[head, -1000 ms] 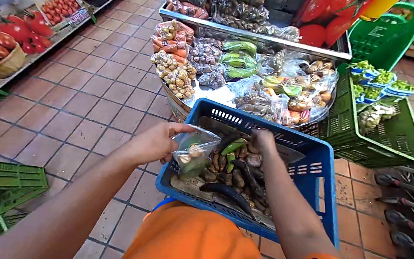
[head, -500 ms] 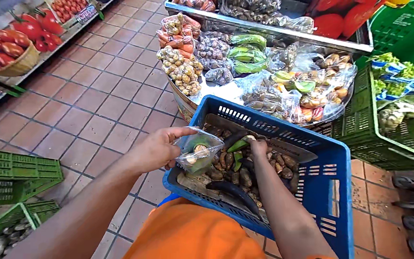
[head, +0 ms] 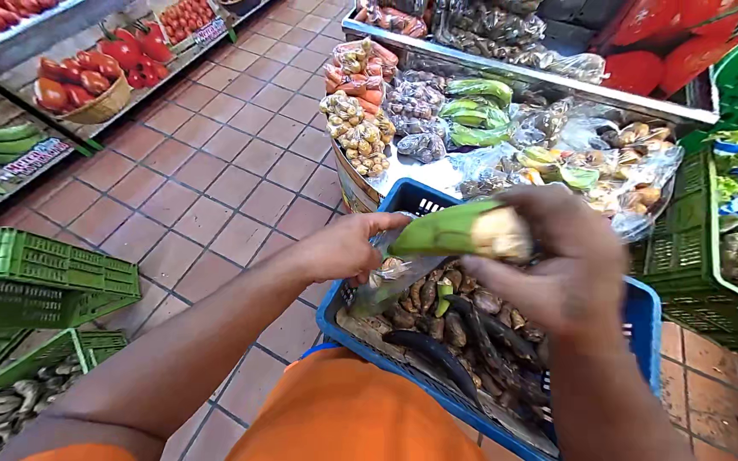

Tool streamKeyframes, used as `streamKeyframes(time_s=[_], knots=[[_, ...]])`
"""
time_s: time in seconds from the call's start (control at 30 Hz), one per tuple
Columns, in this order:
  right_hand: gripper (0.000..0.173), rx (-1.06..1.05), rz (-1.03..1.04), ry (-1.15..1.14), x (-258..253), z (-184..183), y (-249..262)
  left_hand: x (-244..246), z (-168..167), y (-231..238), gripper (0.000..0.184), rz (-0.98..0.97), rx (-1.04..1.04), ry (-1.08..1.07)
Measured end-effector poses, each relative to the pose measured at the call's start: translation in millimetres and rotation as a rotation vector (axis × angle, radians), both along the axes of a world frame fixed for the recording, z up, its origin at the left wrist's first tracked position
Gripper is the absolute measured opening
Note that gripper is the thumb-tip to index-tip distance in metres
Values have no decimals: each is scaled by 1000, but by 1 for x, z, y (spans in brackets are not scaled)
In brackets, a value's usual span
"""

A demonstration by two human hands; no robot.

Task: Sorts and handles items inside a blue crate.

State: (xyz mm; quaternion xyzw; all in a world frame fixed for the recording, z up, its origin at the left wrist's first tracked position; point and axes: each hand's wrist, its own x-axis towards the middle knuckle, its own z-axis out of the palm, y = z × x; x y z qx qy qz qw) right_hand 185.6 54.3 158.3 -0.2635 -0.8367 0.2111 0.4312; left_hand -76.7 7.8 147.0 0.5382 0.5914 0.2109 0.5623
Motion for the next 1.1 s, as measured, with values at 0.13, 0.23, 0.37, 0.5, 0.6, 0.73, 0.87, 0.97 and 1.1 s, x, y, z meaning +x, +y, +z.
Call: streamKeyframes(time_s=[0.13,0.23,0.37,0.5,0.6,0.73,0.87,0.97,1.1], knots=[[47,50,14,-363,-38,-37,-3,9,3,1,85,-24,-14,19],[38,-35,3,-565,-55,-54,0,14,6,1,82,-50,3,69],[36,-296,-103,-854,-64,-48,6,18,8,0,82,-31,-13,108],[43,-310,-110,-1165,-75,-28,4,21,5,2,78,-47,-8,120],[44,-287,-59,-1309,-83,-21,6,20,4,4,76,-58,-4,97],[40,-148,-58,-1099,-71,-13,6,11,12,2,78,3,-5,9],[35,98,-4,-876,-63,-19,-3,10,10,2,80,3,21,-9],[34,102,54,-877,-65,-33,-8,14,9,0,79,-16,33,-15],[32,141,52,-915,-72,-46,-17,16,8,-4,77,-28,30,-13]])
